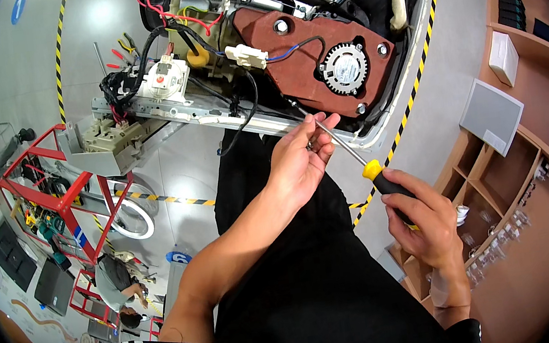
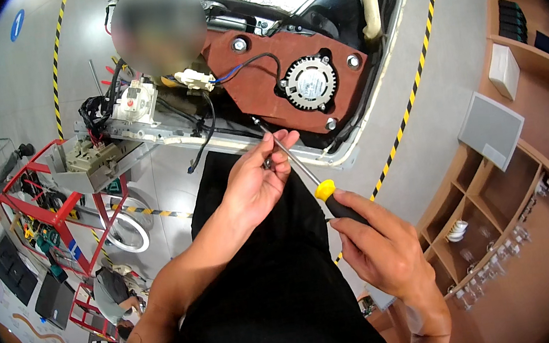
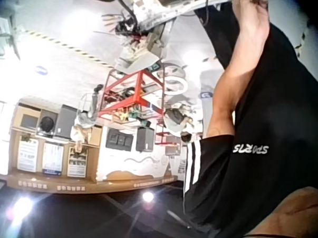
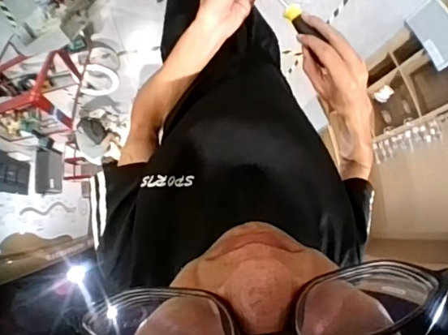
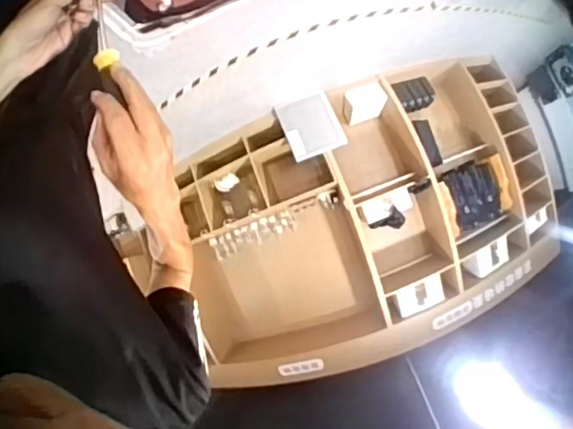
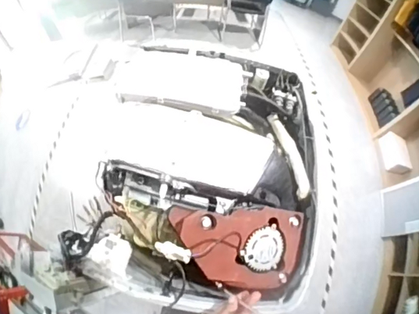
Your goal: The person uses a screwdriver to loosen screws on a metal panel and a plastic assembly inside an appliance, then reaches in to move components by hand.
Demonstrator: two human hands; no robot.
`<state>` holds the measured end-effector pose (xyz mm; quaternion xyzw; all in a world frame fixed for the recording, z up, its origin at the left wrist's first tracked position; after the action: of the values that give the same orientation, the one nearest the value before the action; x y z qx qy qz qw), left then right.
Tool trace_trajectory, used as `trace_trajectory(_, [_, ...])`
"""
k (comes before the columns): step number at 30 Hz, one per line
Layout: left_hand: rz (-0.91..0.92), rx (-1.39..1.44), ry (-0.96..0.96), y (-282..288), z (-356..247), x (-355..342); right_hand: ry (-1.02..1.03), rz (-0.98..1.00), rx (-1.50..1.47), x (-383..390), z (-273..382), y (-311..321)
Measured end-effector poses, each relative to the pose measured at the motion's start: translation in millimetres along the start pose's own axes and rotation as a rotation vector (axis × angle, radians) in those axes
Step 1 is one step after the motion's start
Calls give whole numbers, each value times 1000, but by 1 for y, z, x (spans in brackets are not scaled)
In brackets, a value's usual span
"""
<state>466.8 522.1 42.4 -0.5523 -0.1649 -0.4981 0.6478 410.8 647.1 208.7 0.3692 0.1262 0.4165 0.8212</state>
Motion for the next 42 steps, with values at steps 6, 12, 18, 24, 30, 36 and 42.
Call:
trace_trajectory(6, [5,-5,-1,2,-1,-1,-4,2,16,-4,0,-8])
trace_trajectory(12, [18,-23,27,3,-2,1,-3,29,15,-10,3,-10])
trace_trajectory(18, [110,-48,62,-1,-2,7,-100,59,50,-27,12,-6])
trace_trajectory(24, [72,40,33,1,-1,4,-109,160,172,-30,29,10])
trace_trajectory(30, [84,40,39,-1,-3,2,-103,200,398,-49,47,16])
trace_trajectory(36, [119,50,26,-3,-4,2,-70,268,432,-55,49,18])
trace_trajectory(42, [124,41,25,0,-4,-1,62,296,456,-56,52,14])
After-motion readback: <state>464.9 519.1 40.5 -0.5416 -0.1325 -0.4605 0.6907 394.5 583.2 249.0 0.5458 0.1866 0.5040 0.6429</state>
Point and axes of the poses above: each hand's wrist, its own x-axis away from the middle knuckle, its own y-axis out of the back of the hand, z = x × y, the point moved 3 cm from there along -x, towards the middle knuckle, and after that the axes turned 11 degrees about y, right-handed, at the moved point
